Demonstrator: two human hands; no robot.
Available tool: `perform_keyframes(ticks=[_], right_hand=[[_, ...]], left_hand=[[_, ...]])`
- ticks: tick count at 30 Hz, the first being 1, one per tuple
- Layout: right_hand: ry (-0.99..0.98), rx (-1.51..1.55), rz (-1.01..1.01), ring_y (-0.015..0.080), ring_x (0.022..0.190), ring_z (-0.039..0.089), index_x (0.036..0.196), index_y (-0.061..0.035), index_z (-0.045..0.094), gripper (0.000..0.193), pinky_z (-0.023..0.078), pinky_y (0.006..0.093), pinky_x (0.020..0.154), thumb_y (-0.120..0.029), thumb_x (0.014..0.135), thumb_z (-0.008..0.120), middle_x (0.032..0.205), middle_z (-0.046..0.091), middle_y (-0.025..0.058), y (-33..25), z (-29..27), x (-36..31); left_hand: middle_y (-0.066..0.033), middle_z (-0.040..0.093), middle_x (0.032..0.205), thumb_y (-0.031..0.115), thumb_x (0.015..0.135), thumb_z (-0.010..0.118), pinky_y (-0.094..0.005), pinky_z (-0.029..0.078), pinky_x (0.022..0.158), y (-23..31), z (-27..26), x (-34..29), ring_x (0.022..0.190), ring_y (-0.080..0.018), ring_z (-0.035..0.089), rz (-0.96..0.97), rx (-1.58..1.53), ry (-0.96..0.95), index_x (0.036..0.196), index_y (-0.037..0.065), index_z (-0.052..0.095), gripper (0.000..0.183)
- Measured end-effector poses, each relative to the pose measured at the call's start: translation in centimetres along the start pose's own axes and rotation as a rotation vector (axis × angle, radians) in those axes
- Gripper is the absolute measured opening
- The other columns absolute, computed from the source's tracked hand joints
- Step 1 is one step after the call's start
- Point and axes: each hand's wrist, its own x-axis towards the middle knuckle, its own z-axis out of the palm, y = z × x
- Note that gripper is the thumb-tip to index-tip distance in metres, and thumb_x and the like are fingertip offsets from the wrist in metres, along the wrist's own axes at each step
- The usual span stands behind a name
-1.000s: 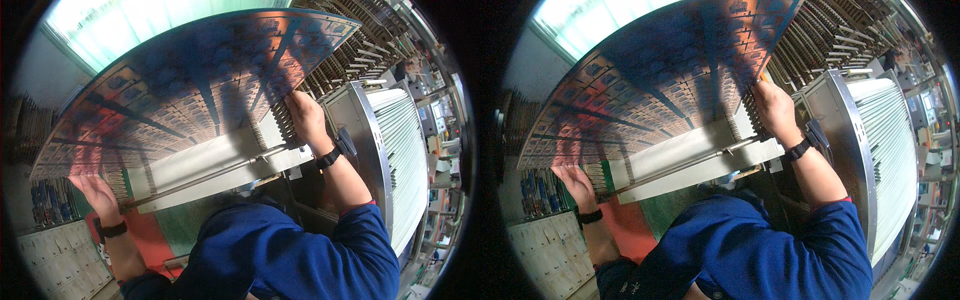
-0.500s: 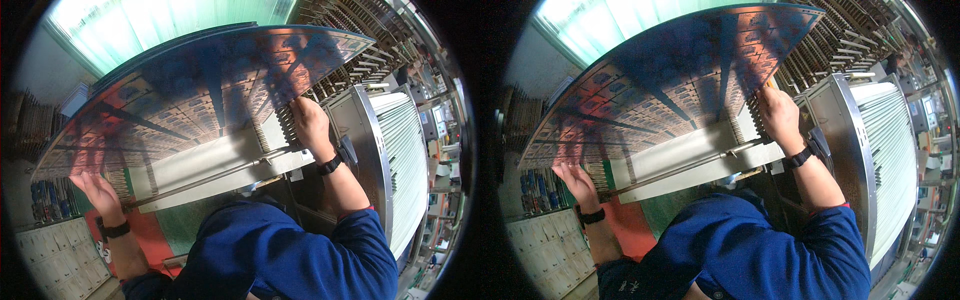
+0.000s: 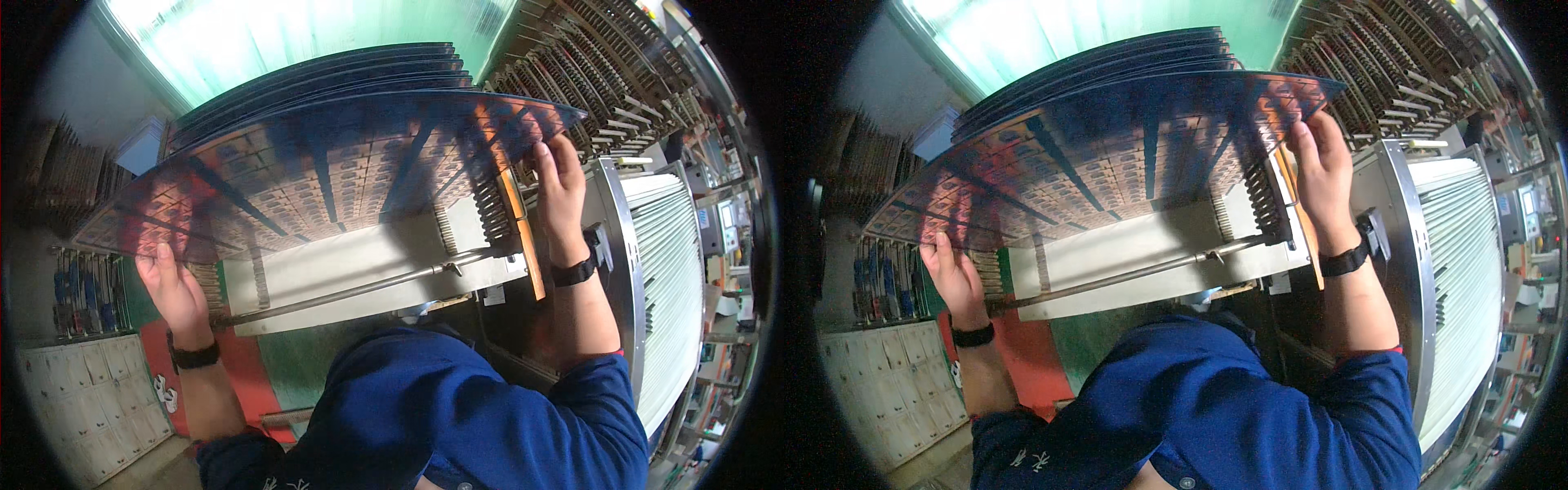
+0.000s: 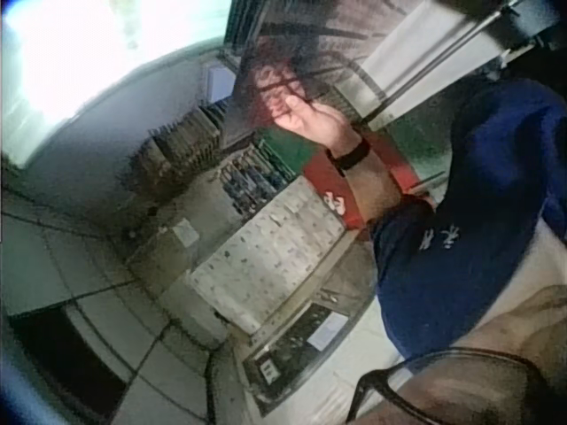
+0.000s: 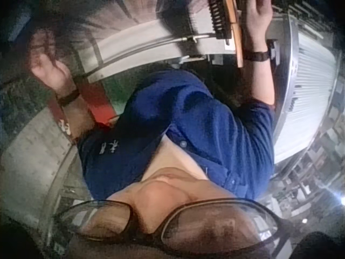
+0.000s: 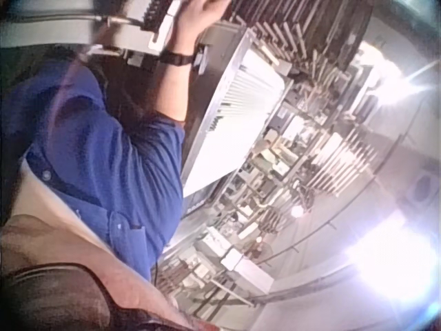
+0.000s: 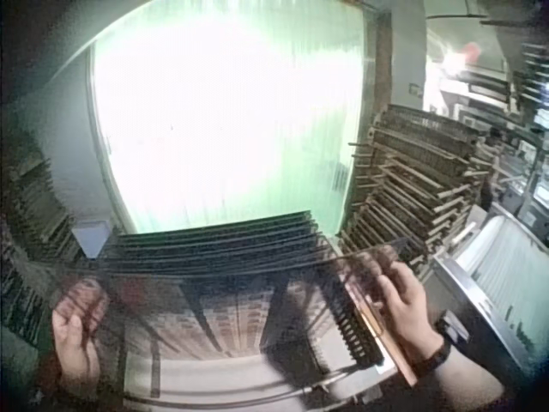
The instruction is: Transfer printed metal circuit sheets from an industrial conveyor/drying rack into a vertical slot storage rack.
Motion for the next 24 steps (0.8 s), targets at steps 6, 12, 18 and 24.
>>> perform_keyframes(ticks=[6,12,18,24], right_hand=[[0.05,-0.086,0.018,0.0092,0.093,0.061,0.126,0.0035,0.058,0.031,0.051,0.024,0.082,-0.014,0.102,0.055,0.107,0.067,0.0059,-2.3,-0.1,0.4],[0.044,-0.508,-0.094,0.0112,0.092,0.062,0.127,0.0084,0.055,0.038,0.051,0.027,0.081,-0.018,0.1,0.058,0.104,0.069,0.0111,-2.0,0.1,-0.1],[0.007,-0.278,-0.104,0.0189,0.12,0.055,0.142,0.0062,0.04,0.043,0.042,0.0309,0.103,-0.008,0.102,0.05,0.132,0.058,0.0163,-4.5,0.5,0.9],[0.043,-0.257,-0.328,0.0112,0.102,0.058,0.143,0.0036,0.038,0.044,0.049,0.0246,0.084,-0.005,0.102,0.051,0.123,0.058,0.0081,-8.2,-0.4,3.0]], left_hand=[[-0.0085,0.051,0.121,0.017,0.104,0.047,-0.033,0.04,0.1,-0.1,0.3,-0.5,0.111,-0.0161,0.05,0.005,0.173,0.11,0.126,0.003,0.041,0.027],[-0.0101,0.039,0.13,0.027,0.097,0.059,-0.0411,0.028,0.11,-1.3,-2.3,-0.5,0.123,-0.021,0.038,0.069,0.303,-0.072,0.132,0.004,0.031,0.05],[-0.0132,0.032,0.14,0.026,0.091,0.064,-0.0427,0.019,0.116,1.1,-0.4,0.9,0.132,-0.0243,0.03,0.123,0.321,0.07,0.142,0.0,0.021,0.072],[-0.01,0.045,0.132,0.006,0.093,0.054,-0.0327,0.033,0.108,6.7,2.3,1.6,0.121,-0.0168,0.045,0.221,0.274,0.132,0.137,0.002,0.033,0.048]])
